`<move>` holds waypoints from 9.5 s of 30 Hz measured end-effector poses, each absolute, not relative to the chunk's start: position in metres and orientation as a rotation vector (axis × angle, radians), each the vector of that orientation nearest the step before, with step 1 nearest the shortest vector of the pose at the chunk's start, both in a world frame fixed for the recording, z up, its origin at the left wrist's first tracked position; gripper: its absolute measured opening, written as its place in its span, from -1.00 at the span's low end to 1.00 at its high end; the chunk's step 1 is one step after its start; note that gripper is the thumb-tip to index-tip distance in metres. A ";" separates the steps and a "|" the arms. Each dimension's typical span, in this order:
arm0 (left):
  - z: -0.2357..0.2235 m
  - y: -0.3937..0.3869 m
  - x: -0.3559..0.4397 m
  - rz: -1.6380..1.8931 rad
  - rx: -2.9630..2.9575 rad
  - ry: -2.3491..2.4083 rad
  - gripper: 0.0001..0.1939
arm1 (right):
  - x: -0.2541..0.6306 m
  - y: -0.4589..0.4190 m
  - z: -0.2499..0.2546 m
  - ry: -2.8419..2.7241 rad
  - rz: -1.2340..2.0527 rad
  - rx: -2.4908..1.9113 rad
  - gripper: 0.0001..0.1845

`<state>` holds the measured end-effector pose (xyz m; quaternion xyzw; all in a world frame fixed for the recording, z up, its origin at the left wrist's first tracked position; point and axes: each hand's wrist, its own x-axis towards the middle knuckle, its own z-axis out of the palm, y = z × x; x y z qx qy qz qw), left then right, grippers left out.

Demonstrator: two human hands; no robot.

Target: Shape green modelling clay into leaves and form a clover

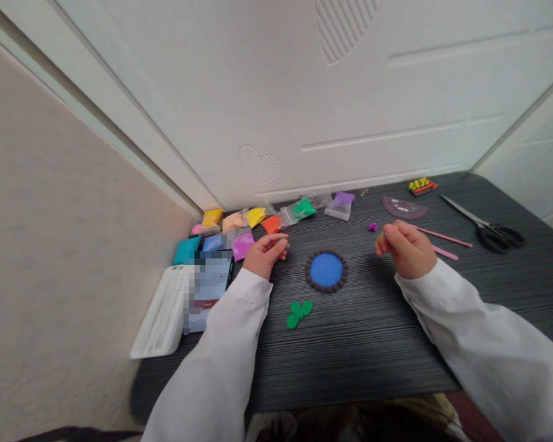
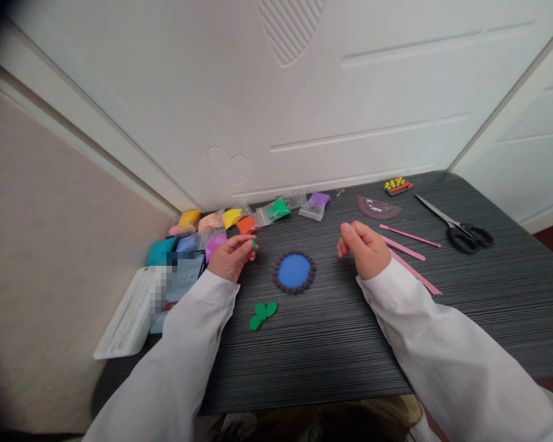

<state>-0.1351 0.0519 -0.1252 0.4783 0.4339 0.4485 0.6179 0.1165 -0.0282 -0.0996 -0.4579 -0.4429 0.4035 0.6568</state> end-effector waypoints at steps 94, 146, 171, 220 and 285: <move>-0.130 0.053 -0.137 0.991 1.165 1.019 -0.73 | 0.118 -0.033 -0.097 -1.082 1.018 -1.004 -0.74; -0.129 0.054 -0.137 1.052 1.280 1.106 -0.69 | 0.117 -0.032 -0.100 -1.120 0.864 -1.173 -0.78; -0.124 0.052 -0.130 0.997 1.521 1.284 -0.62 | 0.114 -0.132 -0.106 -2.433 0.055 -1.680 -0.53; -0.122 0.050 -0.129 1.008 1.584 1.279 -0.67 | 0.147 -0.106 -0.121 -2.412 -0.192 -1.763 -0.36; -0.129 0.052 -0.135 0.763 2.393 1.533 -0.73 | 0.152 -0.096 -0.097 -2.654 0.072 -1.546 -0.34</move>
